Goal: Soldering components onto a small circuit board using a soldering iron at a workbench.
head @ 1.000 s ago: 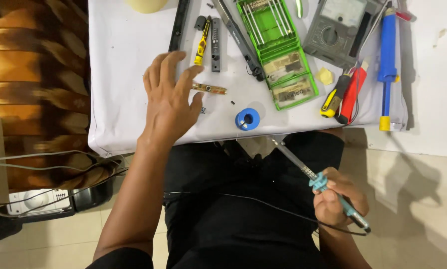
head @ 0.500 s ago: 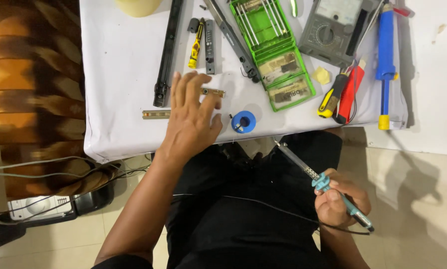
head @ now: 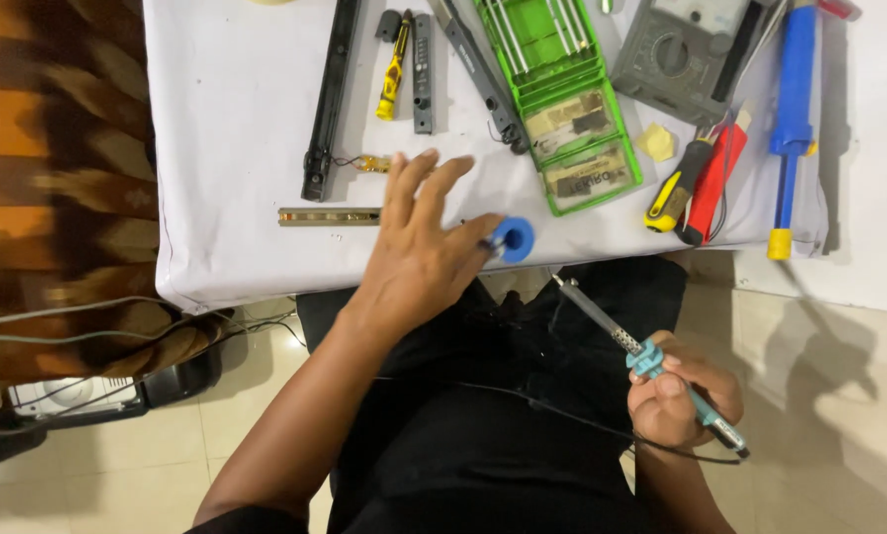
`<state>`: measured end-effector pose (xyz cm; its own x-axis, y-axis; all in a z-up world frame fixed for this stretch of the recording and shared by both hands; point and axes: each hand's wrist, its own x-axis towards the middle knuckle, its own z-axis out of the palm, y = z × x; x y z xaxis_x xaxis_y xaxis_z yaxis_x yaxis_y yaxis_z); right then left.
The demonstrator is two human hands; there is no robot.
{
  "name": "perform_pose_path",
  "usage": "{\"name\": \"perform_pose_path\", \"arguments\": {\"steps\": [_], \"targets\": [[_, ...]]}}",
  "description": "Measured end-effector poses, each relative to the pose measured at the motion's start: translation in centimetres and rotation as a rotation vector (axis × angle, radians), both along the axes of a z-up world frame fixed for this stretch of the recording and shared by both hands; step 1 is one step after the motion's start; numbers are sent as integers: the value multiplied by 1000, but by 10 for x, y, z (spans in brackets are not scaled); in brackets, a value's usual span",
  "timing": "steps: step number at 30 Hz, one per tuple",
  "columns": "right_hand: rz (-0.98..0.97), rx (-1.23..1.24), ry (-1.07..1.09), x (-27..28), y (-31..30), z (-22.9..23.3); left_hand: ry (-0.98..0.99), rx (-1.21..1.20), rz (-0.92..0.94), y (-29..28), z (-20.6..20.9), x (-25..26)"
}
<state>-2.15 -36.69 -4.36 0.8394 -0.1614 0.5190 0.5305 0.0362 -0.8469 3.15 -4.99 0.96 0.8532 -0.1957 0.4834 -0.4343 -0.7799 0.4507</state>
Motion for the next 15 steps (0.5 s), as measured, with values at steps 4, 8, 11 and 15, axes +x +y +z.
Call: {"name": "perform_pose_path", "arguments": {"steps": [4, 8, 11, 15], "targets": [[-26, -90, -80, 7, 12, 15, -39, -33, 50, -7, -7, 10], [-14, -213, -127, -10, -10, 19, 29, -57, 72, 8, 5, -2], [-67, -148, -97, -23, -7, 19, 4, -46, 73, 15, 4, -10], [128, -232, -44, -16, 5, 30, -31, -48, 56, 14, -8, -10]]}}
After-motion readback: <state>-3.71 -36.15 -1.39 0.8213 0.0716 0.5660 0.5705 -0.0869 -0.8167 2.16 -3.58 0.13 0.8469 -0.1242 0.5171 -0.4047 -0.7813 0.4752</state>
